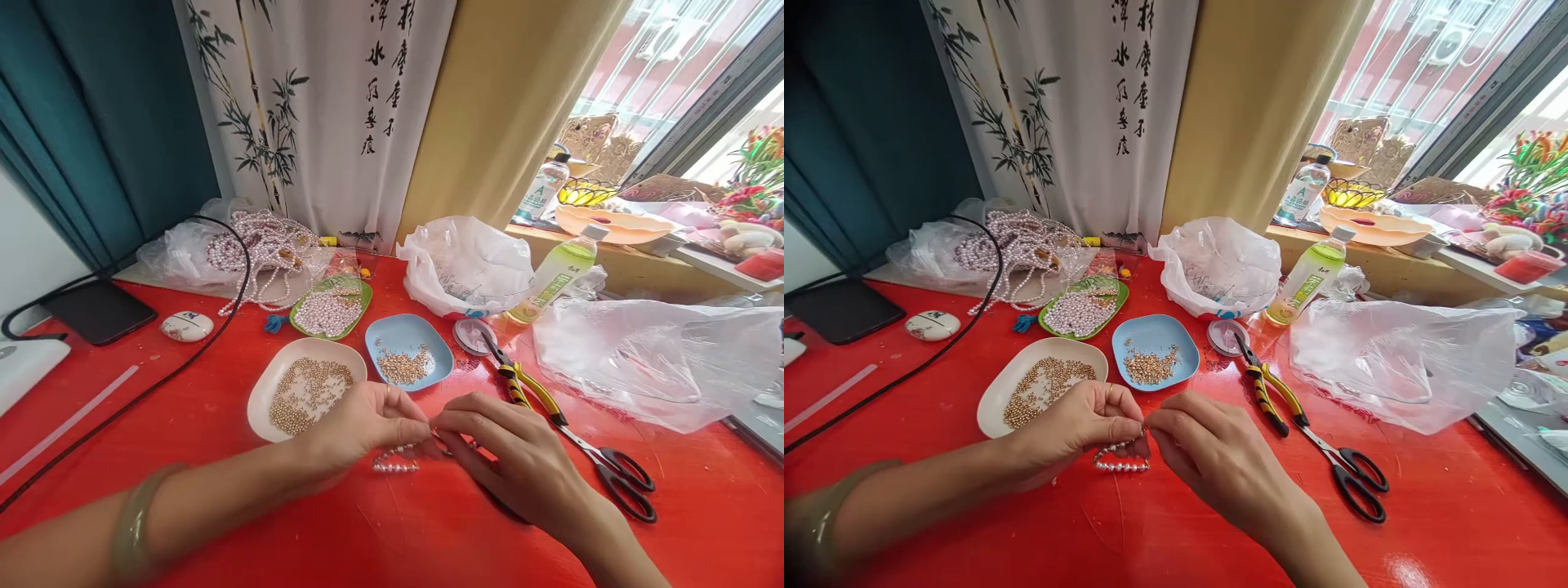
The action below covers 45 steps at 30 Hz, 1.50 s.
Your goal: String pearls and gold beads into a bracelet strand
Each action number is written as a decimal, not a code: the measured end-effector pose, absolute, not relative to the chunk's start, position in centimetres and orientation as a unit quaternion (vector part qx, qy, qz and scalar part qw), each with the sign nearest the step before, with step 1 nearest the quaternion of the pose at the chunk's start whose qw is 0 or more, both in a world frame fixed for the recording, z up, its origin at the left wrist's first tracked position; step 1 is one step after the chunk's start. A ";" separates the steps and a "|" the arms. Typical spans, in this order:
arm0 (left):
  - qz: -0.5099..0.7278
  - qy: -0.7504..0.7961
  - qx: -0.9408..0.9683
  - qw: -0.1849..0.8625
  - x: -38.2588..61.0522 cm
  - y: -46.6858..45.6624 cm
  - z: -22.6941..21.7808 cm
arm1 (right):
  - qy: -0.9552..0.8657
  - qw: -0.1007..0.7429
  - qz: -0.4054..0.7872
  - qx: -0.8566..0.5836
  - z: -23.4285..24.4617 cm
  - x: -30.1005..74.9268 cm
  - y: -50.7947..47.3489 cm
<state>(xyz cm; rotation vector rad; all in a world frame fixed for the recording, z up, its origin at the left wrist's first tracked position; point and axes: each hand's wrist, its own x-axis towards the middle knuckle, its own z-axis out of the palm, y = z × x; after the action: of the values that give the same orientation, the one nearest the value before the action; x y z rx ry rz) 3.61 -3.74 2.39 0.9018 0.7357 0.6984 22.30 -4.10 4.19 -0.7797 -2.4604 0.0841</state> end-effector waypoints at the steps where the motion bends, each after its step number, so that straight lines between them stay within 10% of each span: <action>1: 0.321 0.344 0.422 0.775 3.6 -3.7 2.4 | -0.917 0.273 0.025 -0.291 4.2 22.3 -4.1; 45: 0.354 0.415 0.528 0.651 3.6 -4.0 3.1 | -0.898 0.277 0.057 -0.338 4.5 21.8 -4.0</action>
<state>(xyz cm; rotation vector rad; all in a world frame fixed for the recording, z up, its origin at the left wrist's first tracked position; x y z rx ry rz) 3.62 -3.97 3.06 1.1986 0.9437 0.8044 21.78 -3.99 4.54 -0.9064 -2.4116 0.1529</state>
